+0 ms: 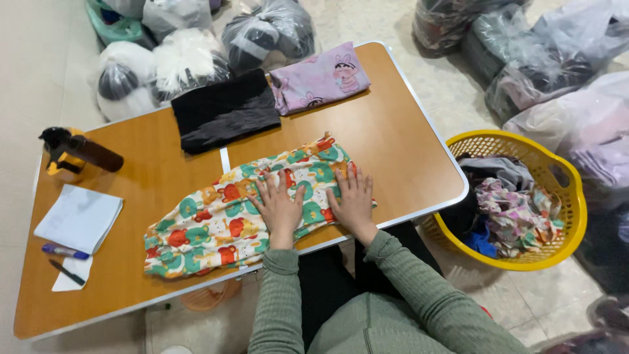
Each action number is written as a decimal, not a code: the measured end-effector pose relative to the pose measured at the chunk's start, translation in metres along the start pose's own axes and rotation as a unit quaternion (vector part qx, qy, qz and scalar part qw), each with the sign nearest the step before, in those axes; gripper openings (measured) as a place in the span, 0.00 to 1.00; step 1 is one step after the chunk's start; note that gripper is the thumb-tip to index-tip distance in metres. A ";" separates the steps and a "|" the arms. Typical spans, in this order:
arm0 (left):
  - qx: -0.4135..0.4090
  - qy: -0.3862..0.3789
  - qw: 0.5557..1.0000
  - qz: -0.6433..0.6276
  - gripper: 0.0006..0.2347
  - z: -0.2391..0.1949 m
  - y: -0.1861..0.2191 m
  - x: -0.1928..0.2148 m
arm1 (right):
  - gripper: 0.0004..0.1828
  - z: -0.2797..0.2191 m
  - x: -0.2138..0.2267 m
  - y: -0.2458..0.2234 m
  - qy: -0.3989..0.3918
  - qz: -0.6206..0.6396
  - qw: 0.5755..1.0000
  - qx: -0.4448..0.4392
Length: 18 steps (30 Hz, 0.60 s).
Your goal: The person folds two pairs of children's patterned pants on a wooden table. They smooth and align each garment, fold the legs together, then fold the pants in half and place them on a stack. The person handles the pants by hand without tools.
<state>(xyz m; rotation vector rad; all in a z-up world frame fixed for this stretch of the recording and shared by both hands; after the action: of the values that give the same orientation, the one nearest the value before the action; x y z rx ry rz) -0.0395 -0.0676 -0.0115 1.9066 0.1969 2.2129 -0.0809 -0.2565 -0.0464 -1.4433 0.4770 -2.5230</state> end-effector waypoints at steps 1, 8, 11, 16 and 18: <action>0.004 -0.001 1.000 0.003 0.33 0.000 -0.001 -0.001 | 0.36 -0.001 0.000 -0.001 -0.003 -0.002 1.000 -0.001; 0.004 -0.021 1.000 0.008 0.33 0.000 -0.001 -0.002 | 0.38 -0.001 0.004 0.003 -0.016 0.056 0.998 -0.022; 0.005 -0.028 1.000 0.013 0.33 0.002 0.002 0.001 | 0.41 0.001 0.004 0.014 -0.015 0.006 0.998 -0.059; 0.016 -0.049 0.998 0.021 0.33 0.002 0.009 0.004 | 0.38 -0.003 0.003 0.035 -0.053 -0.067 0.992 -0.090; 0.015 -0.051 0.998 0.019 0.33 0.003 0.011 0.006 | 0.39 -0.001 0.005 0.040 -0.047 -0.043 0.992 -0.107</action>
<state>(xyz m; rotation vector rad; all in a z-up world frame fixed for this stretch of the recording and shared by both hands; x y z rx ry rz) -0.0379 -0.0773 -0.0028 2.0503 0.1798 2.1417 -0.0843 -0.2955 -0.0578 -1.6840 0.7002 -2.5193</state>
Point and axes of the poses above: each hand's wrist, its own z-axis towards the middle knuckle, its own x-axis out of the back of the hand, y = z × x, the point moved 2 cm from there along z, towards the middle knuckle, and after that the axes turned 2 degrees about -x, right-handed, at the moved point
